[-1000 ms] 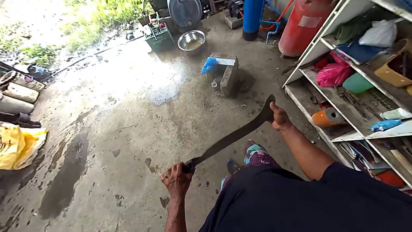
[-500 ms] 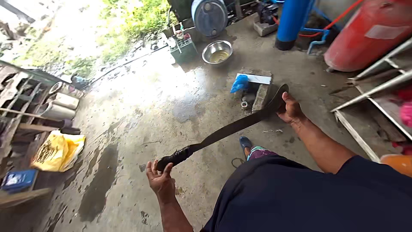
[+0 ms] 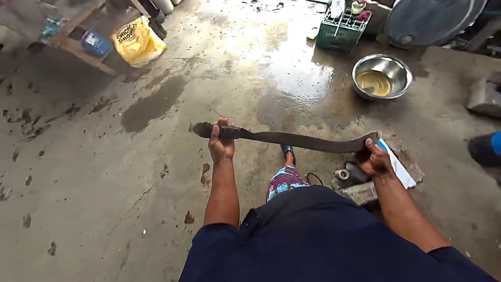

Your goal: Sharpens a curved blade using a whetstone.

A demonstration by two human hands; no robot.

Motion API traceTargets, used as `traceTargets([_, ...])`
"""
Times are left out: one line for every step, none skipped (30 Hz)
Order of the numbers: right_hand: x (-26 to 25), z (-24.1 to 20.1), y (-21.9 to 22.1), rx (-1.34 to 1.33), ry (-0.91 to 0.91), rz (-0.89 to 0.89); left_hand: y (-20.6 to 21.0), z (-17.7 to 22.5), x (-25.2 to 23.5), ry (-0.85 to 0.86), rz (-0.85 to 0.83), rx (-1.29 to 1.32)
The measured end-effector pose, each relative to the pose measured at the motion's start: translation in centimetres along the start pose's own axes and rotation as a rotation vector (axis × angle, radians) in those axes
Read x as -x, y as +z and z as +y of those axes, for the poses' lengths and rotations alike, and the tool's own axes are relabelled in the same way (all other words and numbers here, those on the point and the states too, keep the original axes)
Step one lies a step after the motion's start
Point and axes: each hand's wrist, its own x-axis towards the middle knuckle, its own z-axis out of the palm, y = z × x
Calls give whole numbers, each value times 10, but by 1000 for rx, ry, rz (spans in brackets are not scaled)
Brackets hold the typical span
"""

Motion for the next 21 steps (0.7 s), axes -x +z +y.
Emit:
traceTargets([-20, 0, 8, 12, 11, 16, 10, -14, -31, 14, 61, 20])
traceTargets([-41, -2, 16, 8, 16, 30, 22, -29, -65, 17, 111, 37])
traceTargets([-60, -6, 24, -17, 17, 53, 39, -43, -99, 14, 149, 44])
traceTargets([-79, -12, 33, -50, 20, 87, 59, -56, -131, 5, 160, 43])
traceTargets([-95, -19, 41, -79, 26, 127, 78, -67, -158, -10, 145, 42])
traceTargets([-111, -30, 49, -98, 30, 167, 97, -76, -182, -30, 109, 42])
traceTargets([-127, -43, 57, -106, 32, 205, 119, -86, -205, -55, 65, 34])
traceTargets([-141, -58, 63, -100, 32, 239, 141, -94, -226, -89, 19, 11])
traceTargets([-153, -71, 67, -97, 30, 268, 160, -103, -244, -126, -35, -21])
traceTargets([-164, -83, 69, -105, 31, 290, 176, -112, -262, -163, -99, -57])
traceTargets([-177, -93, 70, -115, 31, 309, 190, -120, -279, -195, -162, -82])
traceTargets([-191, -103, 70, -121, 31, 325, 203, -129, -297, -201, -203, -98])
traceTargets([-204, -112, 70, -127, 39, 339, 214, -139, -312, -188, -233, -103])
traceTargets([-219, -119, 68, -125, 53, 352, 222, -151, -325, -165, -249, -93])
traceTargets([-236, -123, 65, -111, 69, 365, 229, -163, -338, -135, -262, -79])
traceTargets([-254, -127, 61, -95, 90, 369, 236, -174, -349, -109, -280, -77])
traceTargets([-274, -131, 59, -83, 113, 368, 245, -183, -359, -83, -284, -72])
traceTargets([-296, -135, 58, -77, 144, 367, 257, -191, -367, -67, -279, -55])
traceTargets([-320, -138, 56, -83, 177, 362, 270, -197, -372, -55, -262, -52])
traceTargets([-346, -142, 52, -96, 210, 351, 282, -204, -376, -46, -245, -63])
traceTargets([-372, -144, 48, -112, 242, 332, 293, -211, -378, -42, -228, -80])
